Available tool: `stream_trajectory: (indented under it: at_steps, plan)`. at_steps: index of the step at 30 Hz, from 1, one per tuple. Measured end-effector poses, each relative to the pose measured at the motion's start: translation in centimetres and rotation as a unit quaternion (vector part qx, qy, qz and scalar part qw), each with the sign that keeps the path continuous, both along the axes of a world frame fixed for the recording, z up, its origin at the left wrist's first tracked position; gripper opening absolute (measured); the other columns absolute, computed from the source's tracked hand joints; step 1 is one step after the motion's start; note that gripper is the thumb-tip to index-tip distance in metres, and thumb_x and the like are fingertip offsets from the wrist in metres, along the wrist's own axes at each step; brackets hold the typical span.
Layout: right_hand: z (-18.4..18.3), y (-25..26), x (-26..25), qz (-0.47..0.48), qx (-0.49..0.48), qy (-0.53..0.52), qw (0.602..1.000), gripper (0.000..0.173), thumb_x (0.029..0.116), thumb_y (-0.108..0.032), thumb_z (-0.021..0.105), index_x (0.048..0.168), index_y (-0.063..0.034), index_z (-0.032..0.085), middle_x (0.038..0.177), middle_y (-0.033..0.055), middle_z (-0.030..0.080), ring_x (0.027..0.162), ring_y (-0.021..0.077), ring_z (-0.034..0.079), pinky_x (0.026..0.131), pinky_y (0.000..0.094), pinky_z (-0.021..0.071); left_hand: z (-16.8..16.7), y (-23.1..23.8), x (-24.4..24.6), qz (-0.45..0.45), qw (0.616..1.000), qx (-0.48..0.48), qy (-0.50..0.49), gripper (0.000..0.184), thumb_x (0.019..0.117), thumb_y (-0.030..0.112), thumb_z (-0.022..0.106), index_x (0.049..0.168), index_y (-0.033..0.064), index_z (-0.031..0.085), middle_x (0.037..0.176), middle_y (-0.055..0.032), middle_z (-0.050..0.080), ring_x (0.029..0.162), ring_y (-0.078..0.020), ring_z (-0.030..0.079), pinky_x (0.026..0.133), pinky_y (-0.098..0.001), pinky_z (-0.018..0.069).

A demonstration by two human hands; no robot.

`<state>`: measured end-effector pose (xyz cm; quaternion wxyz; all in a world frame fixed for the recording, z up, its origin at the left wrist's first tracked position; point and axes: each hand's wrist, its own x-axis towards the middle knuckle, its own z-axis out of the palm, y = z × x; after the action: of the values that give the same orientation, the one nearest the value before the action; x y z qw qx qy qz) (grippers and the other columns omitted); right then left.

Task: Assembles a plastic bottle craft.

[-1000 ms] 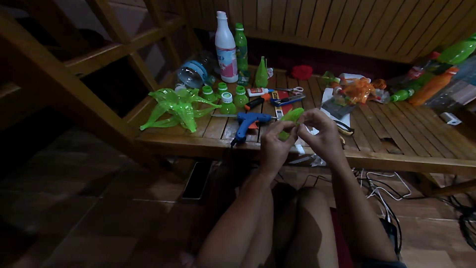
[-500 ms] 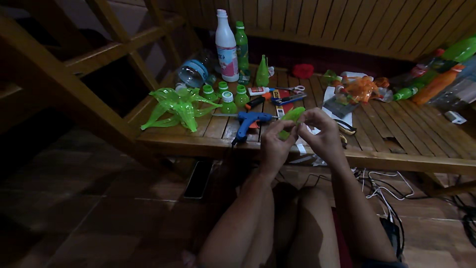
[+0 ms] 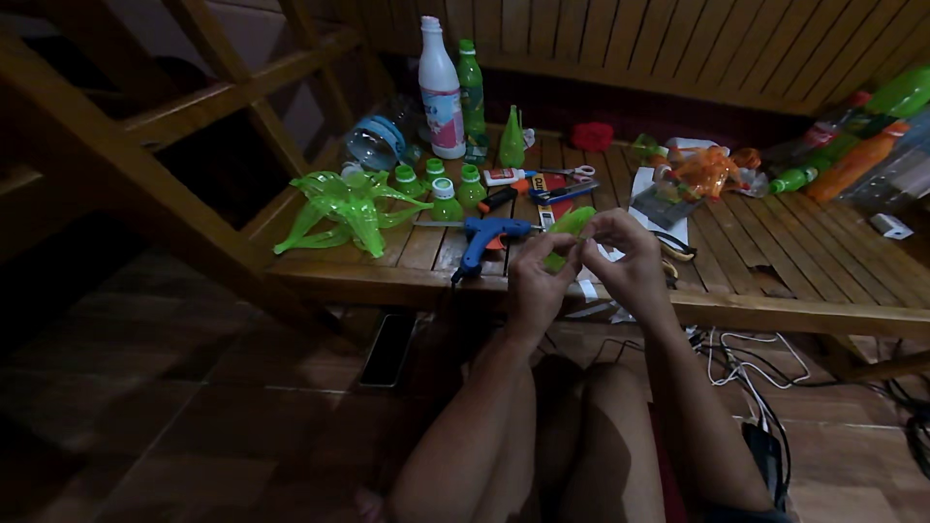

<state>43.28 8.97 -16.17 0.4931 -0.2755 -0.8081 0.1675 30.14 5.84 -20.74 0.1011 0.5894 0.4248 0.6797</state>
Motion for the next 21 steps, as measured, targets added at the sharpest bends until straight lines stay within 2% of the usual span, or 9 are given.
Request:
stream_trajectory:
  at_steps: [15,21]
  plan:
    - [-0.04,0.04,-0.01,0.001,0.006,0.0,1.0,0.012,0.0883,-0.002,0.064,0.099,0.0031,0.066,0.097,0.0118,0.065,0.084,0.0114,0.066,0.076,0.0245,0.0571,-0.23,0.25,0.0,0.0,1.0,0.017,0.003,0.013,0.0896,0.003,0.074,0.101,-0.0026,0.071,0.097,-0.0101,0.071,0.091,-0.0091,0.067,0.086,-0.0226,0.0545]
    - [0.31,-0.2,0.26,0.007,-0.025,-0.007,1.0,0.014,0.091,-0.006,0.064,0.102,0.0024,0.065,0.099,0.0112,0.065,0.084,0.0109,0.066,0.075,0.0256,0.057,-0.05,-0.04,0.1,0.003,1.0,0.006,-0.001,0.012,0.0922,0.005,0.07,0.102,-0.0018,0.071,0.099,-0.0102,0.071,0.094,-0.0101,0.068,0.088,-0.0246,0.0548]
